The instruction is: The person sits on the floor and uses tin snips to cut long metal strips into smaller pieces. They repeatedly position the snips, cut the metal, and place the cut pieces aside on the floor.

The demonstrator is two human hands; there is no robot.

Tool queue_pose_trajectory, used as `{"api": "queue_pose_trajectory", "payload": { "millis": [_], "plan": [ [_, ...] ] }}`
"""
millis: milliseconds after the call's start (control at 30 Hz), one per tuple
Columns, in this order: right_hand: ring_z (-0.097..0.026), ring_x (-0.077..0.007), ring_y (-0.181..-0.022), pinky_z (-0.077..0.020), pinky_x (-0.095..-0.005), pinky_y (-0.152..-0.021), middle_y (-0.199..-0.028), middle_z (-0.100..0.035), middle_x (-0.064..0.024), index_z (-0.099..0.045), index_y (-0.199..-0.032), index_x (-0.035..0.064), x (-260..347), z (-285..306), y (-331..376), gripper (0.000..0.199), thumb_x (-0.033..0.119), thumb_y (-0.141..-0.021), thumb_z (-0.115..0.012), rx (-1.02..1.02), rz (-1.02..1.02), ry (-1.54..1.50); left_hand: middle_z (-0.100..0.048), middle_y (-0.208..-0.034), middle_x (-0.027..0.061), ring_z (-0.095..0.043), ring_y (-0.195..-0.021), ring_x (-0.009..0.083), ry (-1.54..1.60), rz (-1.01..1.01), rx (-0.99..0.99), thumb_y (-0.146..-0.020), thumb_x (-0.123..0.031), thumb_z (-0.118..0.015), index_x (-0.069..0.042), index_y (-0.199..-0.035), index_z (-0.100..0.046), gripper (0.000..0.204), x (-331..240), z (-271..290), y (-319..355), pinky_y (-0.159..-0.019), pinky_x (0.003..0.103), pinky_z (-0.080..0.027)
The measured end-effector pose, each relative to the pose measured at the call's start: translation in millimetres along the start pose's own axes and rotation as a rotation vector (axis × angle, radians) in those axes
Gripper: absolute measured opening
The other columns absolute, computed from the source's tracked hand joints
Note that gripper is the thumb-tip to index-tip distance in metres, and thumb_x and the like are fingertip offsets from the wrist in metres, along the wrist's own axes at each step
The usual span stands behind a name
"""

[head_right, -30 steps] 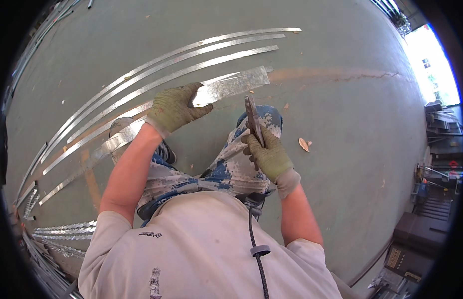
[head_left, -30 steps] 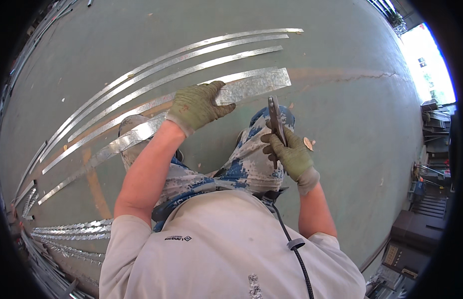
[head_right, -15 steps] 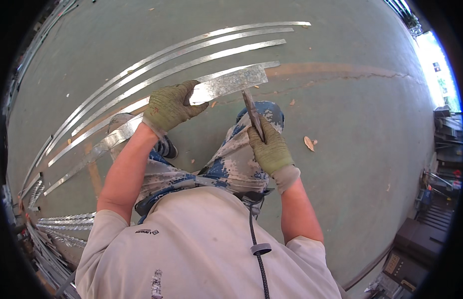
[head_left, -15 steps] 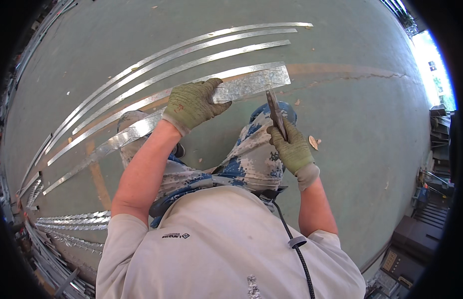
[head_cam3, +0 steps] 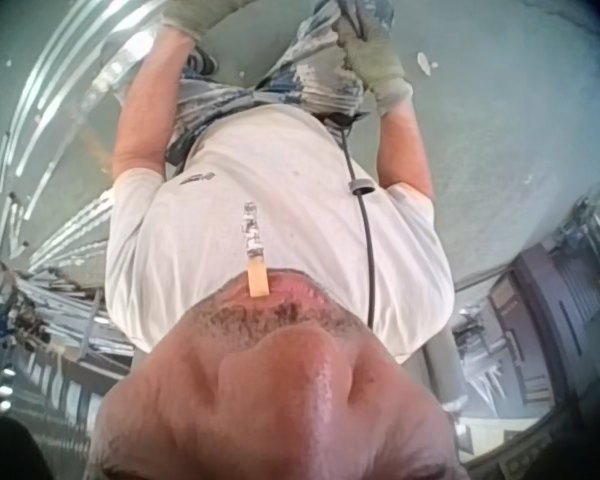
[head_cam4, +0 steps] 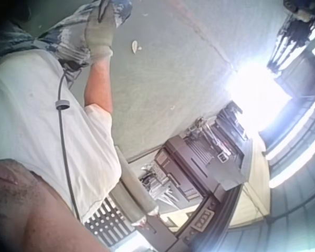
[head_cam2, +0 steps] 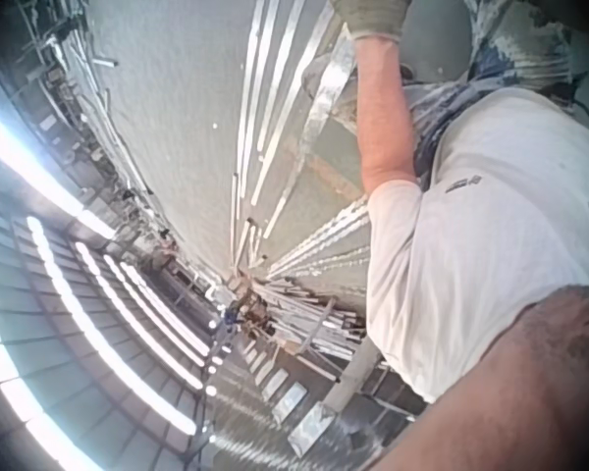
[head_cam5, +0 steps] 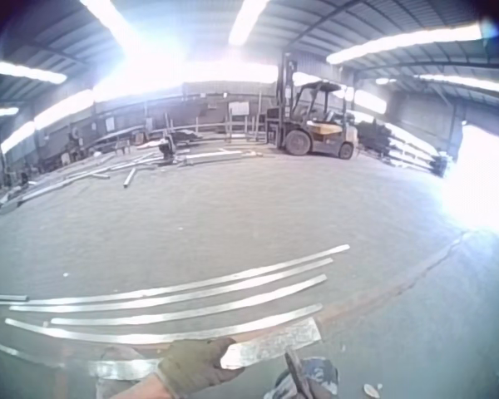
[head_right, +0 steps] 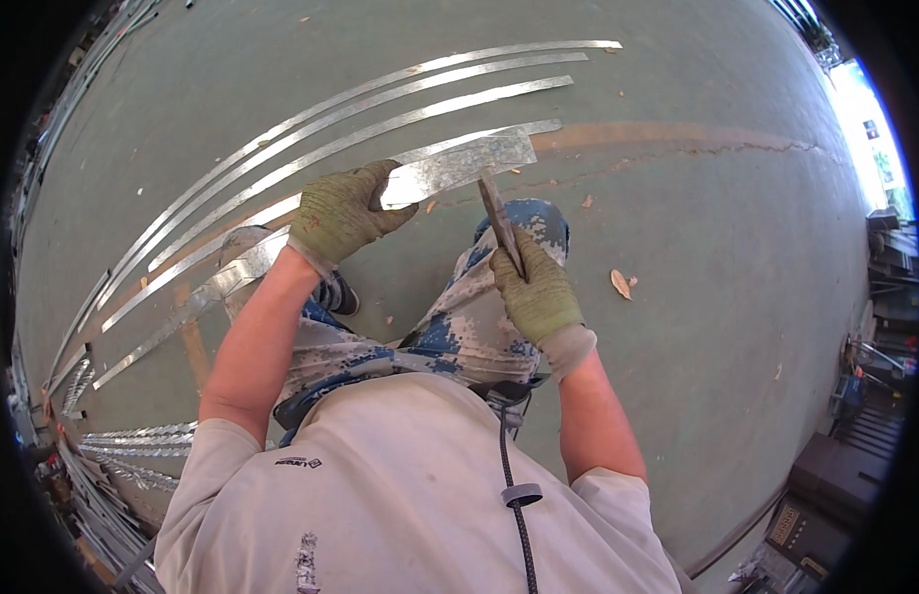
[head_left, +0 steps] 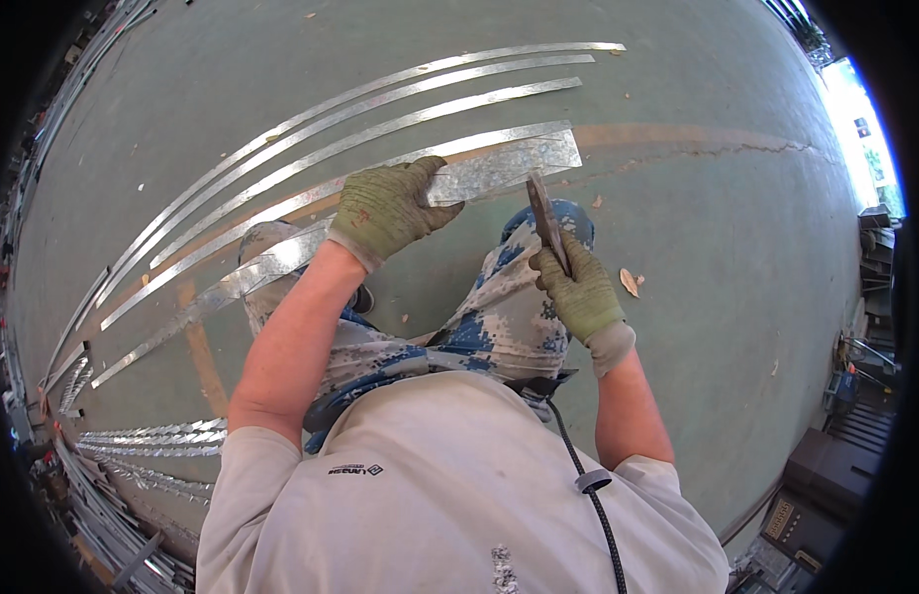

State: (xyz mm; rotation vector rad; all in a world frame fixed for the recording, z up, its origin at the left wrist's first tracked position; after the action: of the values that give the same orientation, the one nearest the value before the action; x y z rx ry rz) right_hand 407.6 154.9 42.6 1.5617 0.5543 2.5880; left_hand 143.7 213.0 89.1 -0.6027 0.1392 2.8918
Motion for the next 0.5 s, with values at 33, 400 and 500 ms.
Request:
{"api": "queue_pose_trajectory", "payload": {
  "millis": [33,400,500],
  "plan": [
    [-0.063,-0.0154,-0.081,-0.0517,-0.0300,-0.072,-0.099,-0.071,-0.0065,-0.060,-0.137,0.0050,4.8,-0.8,1.8,0.039,0.028,-0.106,-0.059,0.000,-0.025,-0.025,-0.075,-0.086,0.0126,-0.074,-0.083,0.0294,0.001,-0.009,-0.029,-0.085,-0.055,-0.075,-0.007,-0.136,-0.065,0.071,0.7,-0.1,0.4,-0.076,0.042,-0.058],
    [-0.056,-0.0105,-0.065,-0.0483,-0.0308,-0.060,-0.080,-0.064,-0.0018,-0.069,-0.113,0.0032,14.8,-3.8,3.7,0.033,0.035,-0.105,-0.064,0.064,-0.169,-0.187,-0.068,-0.076,0.0091,-0.068,-0.068,0.0238,0.054,-0.040,-0.088,-0.082,-0.040,-0.083,-0.005,-0.127,-0.069,0.059,-2.3,5.5,2.9,-0.065,0.038,-0.053],
    [-0.052,-0.0075,-0.061,-0.0444,-0.0277,-0.055,-0.078,-0.061,0.0012,-0.069,-0.112,0.0042,20.4,-2.8,5.8,0.031,0.034,-0.105,-0.065,0.086,-0.172,-0.226,-0.067,-0.073,0.0086,-0.067,-0.066,0.0227,0.099,-0.035,-0.128,-0.082,-0.038,-0.083,-0.006,-0.124,-0.071,0.054,-5.0,9.8,6.3,-0.063,0.037,-0.053]
  ]
}}
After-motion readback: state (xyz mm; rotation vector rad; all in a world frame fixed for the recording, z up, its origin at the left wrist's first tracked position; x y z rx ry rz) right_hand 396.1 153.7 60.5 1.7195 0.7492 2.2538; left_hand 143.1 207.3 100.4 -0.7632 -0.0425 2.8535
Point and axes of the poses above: each hand's wrist, its own y-axis away from the middle knuckle, its own z-axis out of the back of the hand, x = y × z, the point moved 7 cm from there along -y, towards the middle knuckle
